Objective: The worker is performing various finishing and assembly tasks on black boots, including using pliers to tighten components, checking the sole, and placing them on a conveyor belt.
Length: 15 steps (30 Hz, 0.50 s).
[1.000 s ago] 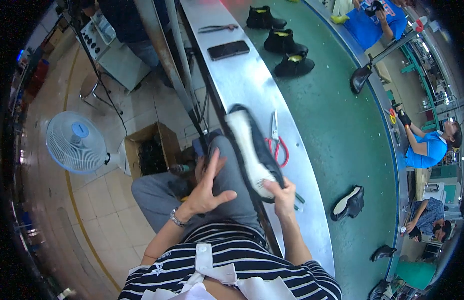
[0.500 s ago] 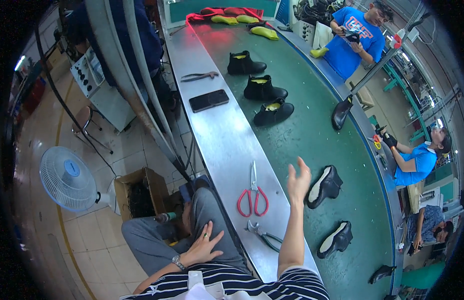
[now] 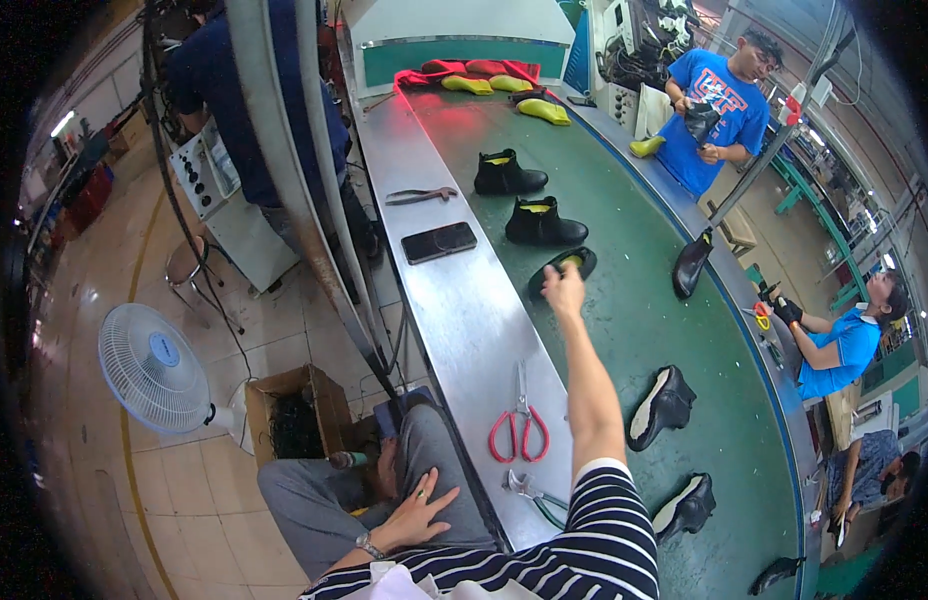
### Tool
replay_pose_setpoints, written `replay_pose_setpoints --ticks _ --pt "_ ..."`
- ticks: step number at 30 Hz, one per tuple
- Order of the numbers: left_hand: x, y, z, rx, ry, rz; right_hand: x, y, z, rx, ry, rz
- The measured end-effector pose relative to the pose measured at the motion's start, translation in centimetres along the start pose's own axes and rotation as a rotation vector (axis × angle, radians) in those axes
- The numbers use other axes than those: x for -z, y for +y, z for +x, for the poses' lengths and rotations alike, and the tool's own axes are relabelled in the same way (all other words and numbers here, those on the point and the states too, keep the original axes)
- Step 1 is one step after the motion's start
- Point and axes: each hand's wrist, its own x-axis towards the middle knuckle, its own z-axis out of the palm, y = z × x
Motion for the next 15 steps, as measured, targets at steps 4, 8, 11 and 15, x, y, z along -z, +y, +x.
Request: replay_pose_setpoints --ticks 4,8,11,15 --pt "1.0 -1.9 -0.6 -0.077 0.080 -0.118 7.9 -5.3 -2.2 0.132 -0.115 0.114" --pt "6.4 -0.4 1.1 -0.089 0.207 -0.020 14.1 -17.5 -10.2 0.229 -0.321 0.122" --pt "11.5 4.4 2.1 -0.151 0.359 -0.194 14.7 -22.6 -16.1 0.210 -0.476 0.162" --pt "13.1 7.5 0.9 -0.339 0.191 -0.687 12.3 -23.7 -22.9 0.168 -0.801 0.187"
